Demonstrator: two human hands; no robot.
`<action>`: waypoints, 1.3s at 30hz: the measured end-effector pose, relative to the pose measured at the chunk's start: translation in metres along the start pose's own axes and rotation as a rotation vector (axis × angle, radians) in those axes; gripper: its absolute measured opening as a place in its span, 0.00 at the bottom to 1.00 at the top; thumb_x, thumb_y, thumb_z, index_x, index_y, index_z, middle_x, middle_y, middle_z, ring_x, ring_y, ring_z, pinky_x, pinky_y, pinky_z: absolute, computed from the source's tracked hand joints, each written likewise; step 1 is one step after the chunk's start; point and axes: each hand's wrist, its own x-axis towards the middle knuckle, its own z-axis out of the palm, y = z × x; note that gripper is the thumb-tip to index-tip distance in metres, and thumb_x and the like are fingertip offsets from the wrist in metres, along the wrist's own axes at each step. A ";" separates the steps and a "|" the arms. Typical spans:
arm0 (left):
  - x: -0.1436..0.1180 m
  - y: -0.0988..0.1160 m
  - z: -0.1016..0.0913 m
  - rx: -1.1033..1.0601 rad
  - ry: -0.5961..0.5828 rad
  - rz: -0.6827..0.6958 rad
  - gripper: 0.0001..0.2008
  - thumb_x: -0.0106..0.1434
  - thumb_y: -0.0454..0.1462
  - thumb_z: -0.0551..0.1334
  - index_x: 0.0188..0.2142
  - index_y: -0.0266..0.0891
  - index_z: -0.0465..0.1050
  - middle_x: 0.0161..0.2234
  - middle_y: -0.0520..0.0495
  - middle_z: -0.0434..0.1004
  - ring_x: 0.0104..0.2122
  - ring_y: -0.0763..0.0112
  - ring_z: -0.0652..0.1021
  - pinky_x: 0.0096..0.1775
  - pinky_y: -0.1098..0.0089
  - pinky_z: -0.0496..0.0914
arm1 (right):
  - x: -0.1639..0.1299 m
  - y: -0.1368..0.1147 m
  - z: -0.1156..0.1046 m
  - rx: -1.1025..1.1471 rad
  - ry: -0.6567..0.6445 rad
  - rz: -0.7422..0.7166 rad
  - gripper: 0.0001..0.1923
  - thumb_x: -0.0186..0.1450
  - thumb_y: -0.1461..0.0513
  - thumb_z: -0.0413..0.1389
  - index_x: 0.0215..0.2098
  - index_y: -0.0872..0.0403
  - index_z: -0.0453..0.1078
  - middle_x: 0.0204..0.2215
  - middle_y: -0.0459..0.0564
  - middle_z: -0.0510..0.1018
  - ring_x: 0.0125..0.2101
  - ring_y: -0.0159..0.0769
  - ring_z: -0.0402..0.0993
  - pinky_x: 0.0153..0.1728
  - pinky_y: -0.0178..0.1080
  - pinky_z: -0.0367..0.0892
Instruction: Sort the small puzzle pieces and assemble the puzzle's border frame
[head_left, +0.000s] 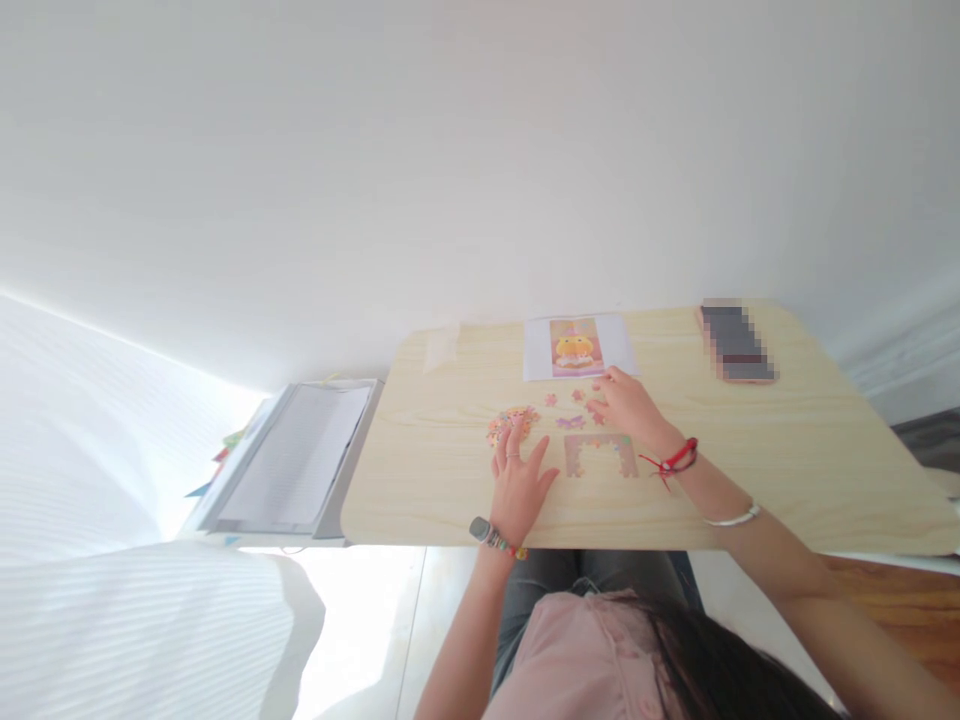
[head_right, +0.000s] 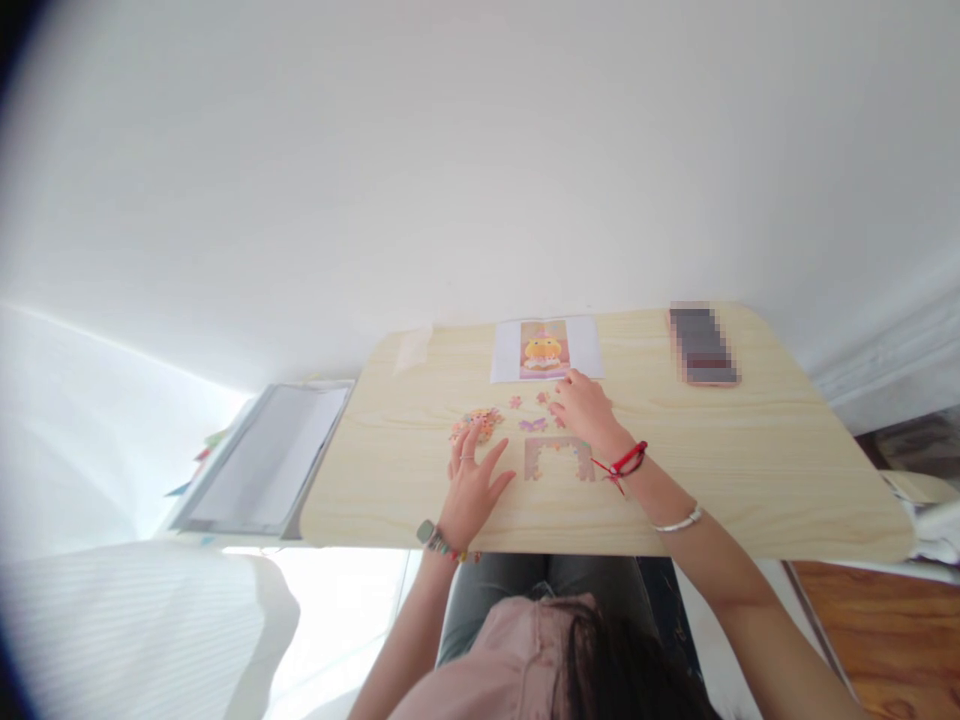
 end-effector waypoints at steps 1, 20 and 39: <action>-0.001 -0.001 0.000 -0.001 0.005 -0.005 0.21 0.54 0.35 0.65 0.49 0.43 0.67 0.60 0.38 0.48 0.59 0.45 0.53 0.54 0.48 0.59 | 0.005 -0.005 0.003 -0.030 0.004 0.020 0.12 0.62 0.56 0.50 0.30 0.56 0.69 0.35 0.55 0.69 0.35 0.39 0.67 0.35 0.40 0.62; -0.004 0.000 0.001 -0.109 0.095 0.074 0.17 0.56 0.32 0.62 0.46 0.42 0.69 0.59 0.39 0.51 0.59 0.51 0.55 0.54 0.48 0.59 | -0.066 -0.031 -0.018 0.122 0.023 -0.278 0.06 0.63 0.61 0.50 0.32 0.54 0.67 0.35 0.53 0.71 0.39 0.39 0.67 0.39 0.42 0.61; -0.015 0.013 0.002 -0.182 0.024 0.150 0.11 0.56 0.31 0.62 0.39 0.44 0.73 0.56 0.44 0.56 0.57 0.54 0.56 0.53 0.52 0.64 | -0.089 -0.062 0.007 -0.033 0.009 -0.305 0.08 0.64 0.63 0.50 0.29 0.56 0.67 0.31 0.50 0.72 0.36 0.38 0.66 0.35 0.40 0.57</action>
